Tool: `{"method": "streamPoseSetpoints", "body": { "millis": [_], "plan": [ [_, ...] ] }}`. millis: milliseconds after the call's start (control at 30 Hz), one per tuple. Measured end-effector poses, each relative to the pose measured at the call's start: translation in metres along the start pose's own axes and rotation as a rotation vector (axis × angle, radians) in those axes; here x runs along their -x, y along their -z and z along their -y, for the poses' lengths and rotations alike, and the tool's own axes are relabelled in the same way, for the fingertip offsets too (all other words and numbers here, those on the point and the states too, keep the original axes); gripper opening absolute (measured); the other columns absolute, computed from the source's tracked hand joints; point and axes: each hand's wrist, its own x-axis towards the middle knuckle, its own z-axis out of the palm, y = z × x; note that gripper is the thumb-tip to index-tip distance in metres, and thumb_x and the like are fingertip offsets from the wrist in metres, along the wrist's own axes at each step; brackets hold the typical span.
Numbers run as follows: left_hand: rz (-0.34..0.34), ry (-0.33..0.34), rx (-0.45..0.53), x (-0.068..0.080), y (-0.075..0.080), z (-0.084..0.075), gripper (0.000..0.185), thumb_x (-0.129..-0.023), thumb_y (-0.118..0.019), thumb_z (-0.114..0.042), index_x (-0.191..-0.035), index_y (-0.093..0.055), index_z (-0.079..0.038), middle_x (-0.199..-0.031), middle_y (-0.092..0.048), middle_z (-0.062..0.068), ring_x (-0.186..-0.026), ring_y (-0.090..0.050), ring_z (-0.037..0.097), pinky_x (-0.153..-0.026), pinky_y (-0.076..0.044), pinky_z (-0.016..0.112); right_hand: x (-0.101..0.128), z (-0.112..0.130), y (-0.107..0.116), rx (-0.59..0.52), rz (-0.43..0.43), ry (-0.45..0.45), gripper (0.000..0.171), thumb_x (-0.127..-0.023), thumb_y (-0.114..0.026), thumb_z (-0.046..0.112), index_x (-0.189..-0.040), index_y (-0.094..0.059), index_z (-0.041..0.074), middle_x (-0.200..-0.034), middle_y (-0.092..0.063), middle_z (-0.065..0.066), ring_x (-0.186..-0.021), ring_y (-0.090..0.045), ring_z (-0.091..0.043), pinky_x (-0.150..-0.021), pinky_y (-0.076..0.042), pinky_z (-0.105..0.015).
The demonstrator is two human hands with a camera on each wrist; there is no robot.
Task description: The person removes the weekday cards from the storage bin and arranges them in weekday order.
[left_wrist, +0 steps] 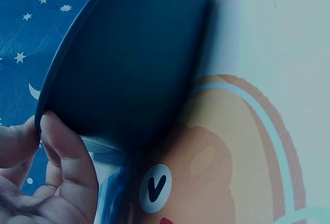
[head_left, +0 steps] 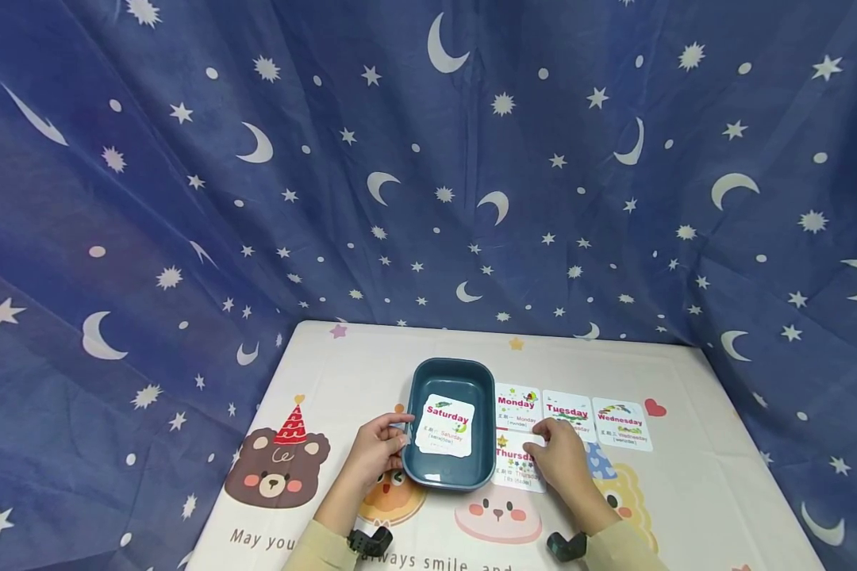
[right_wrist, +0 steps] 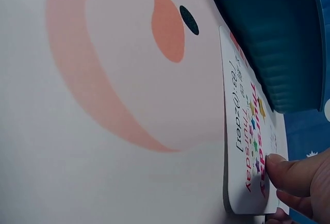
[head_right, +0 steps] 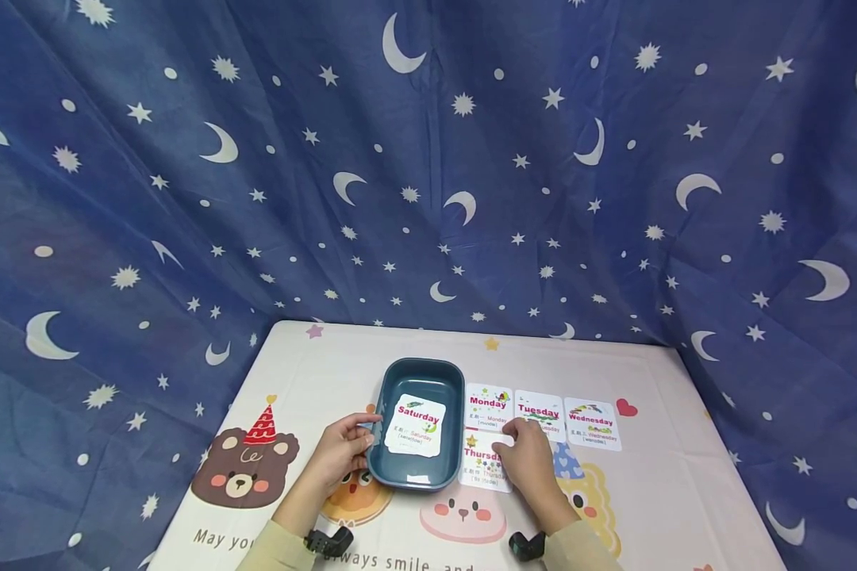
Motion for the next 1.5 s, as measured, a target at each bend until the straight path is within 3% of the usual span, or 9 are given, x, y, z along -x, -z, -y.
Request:
{"method": "streamPoseSetpoints", "body": {
  "millis": [833,1500],
  "plan": [
    [0.018,-0.019,0.013,0.0,0.0,-0.003,0.04,-0.1,-0.065,0.005,-0.137,-0.07,-0.006,-0.086,-0.061,0.002,-0.067,-0.057,0.015,-0.056,-0.057,0.025,0.0,-0.004,0.007,-0.06,0.019,0.025,0.024,-0.088,-0.081,0.004,-0.11,-0.073,0.005,-0.104,-0.064,-0.009,-0.091,-0.057,-0.022,-0.082,-0.047,-0.035],
    [0.015,-0.013,0.018,-0.001,0.001,-0.001,0.04,-0.099,-0.065,0.006,-0.137,-0.07,-0.005,-0.086,-0.06,0.002,-0.066,-0.057,0.014,-0.056,-0.057,0.025,0.001,-0.006,0.011,-0.097,0.002,0.031,0.03,-0.085,-0.083,0.002,-0.112,-0.073,0.004,-0.104,-0.066,-0.009,-0.092,-0.059,-0.021,-0.081,-0.048,-0.03]
  ]
}}
